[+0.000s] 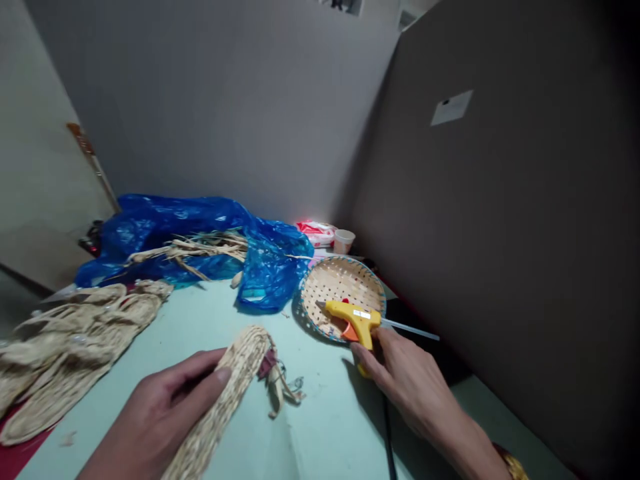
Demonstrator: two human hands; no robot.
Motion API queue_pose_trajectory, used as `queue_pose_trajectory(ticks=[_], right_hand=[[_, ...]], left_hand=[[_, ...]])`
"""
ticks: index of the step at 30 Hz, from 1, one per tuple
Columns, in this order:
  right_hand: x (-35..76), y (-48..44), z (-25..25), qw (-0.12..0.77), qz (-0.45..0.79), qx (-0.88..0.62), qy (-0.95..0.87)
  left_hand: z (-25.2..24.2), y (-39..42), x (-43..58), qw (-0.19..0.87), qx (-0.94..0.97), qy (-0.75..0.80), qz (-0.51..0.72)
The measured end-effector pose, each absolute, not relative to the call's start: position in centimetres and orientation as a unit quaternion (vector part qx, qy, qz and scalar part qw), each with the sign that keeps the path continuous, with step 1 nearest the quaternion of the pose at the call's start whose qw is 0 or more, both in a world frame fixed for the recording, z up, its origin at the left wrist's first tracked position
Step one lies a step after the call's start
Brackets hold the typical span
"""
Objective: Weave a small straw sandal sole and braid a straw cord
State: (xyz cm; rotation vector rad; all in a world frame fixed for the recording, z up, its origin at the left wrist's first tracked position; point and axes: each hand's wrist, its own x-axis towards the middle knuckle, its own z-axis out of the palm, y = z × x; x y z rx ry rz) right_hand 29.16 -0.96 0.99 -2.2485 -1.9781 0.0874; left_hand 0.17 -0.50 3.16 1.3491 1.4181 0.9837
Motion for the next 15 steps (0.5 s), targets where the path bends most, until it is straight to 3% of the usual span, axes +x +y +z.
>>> queue_pose_trajectory(ticks=[5, 15], right_hand=[[29.4, -0.5, 0.0, 0.155, 0.111, -0.765, -0.615], [28.5, -2.2, 0.4, 0.451, 0.226, -0.677, -0.536]], left_hand=[[3.0, -0.4, 0.0, 0.430, 0.579, 0.567, 0.398], [1.1, 0.4, -0.3, 0.461, 0.579, 0.555, 0.379]])
